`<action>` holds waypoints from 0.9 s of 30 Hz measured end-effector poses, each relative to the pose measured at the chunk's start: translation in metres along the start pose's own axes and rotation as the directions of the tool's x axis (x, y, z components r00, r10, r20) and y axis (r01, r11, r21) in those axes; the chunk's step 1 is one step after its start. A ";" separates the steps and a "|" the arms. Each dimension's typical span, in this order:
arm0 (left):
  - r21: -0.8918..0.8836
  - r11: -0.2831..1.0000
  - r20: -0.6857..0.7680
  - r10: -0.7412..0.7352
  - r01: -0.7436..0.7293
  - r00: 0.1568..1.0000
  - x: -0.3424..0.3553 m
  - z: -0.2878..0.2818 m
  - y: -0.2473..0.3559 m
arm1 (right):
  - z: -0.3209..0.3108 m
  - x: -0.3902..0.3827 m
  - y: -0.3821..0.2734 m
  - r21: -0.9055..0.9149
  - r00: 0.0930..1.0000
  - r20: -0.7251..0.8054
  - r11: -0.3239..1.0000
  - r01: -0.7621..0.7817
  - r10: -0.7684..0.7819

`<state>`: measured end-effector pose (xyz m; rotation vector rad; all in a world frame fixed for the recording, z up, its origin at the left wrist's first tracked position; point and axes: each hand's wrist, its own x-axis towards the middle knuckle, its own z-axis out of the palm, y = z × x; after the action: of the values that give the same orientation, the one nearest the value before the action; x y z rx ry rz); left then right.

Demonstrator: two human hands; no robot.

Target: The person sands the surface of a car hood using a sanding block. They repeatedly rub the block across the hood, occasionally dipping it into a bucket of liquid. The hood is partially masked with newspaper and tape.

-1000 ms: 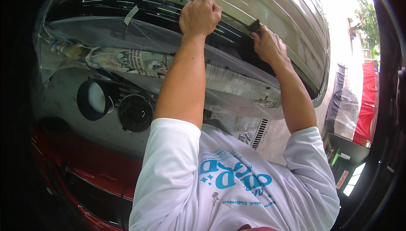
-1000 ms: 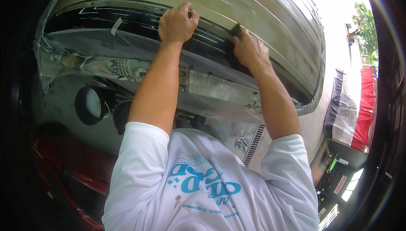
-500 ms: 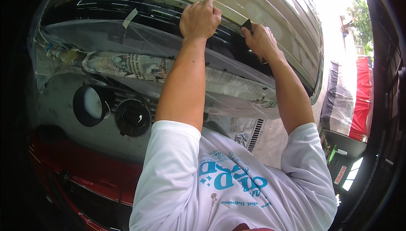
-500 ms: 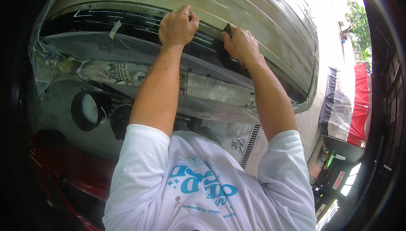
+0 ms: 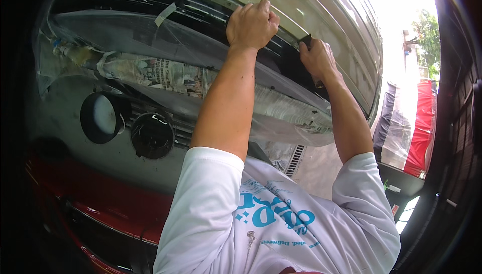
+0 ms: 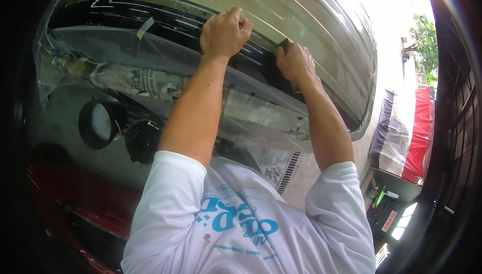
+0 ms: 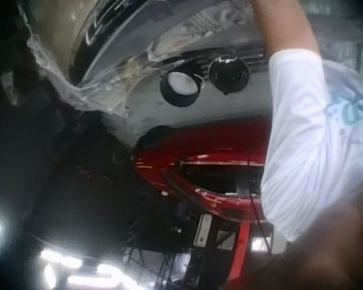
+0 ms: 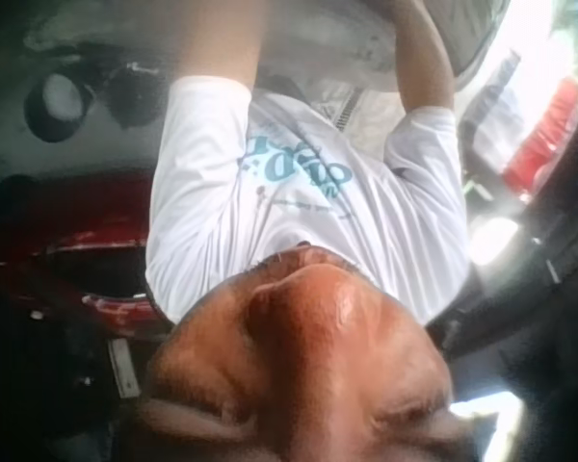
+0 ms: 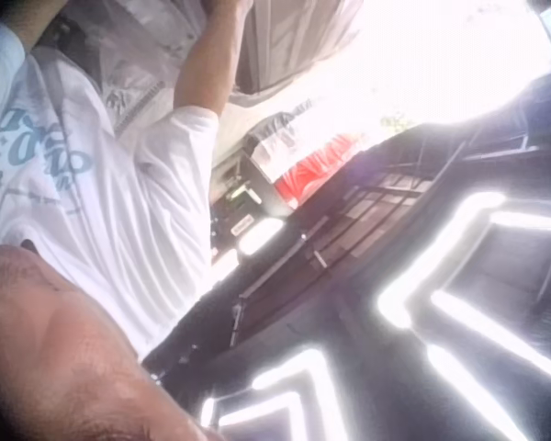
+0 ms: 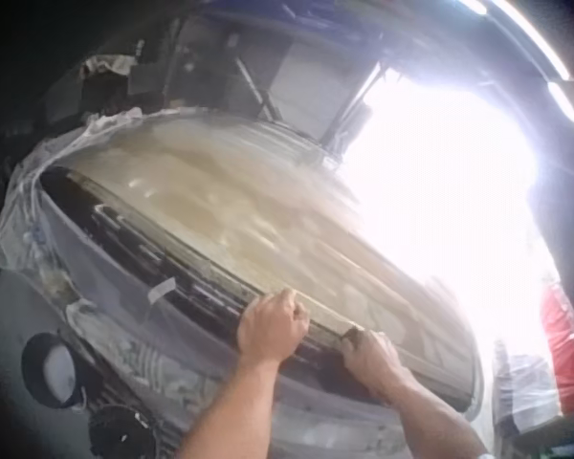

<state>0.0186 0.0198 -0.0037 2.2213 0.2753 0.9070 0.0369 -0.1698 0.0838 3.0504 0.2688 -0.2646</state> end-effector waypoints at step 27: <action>-0.013 0.999 -0.077 0.038 -0.039 0.996 0.000 0.000 0.000 | 0.005 0.007 -0.006 0.059 0.998 -0.019 0.997 -0.057 0.058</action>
<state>0.0187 0.0197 -0.0033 2.1880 0.2614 1.0133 0.0422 -0.1627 0.0776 3.1144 0.1771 -0.2422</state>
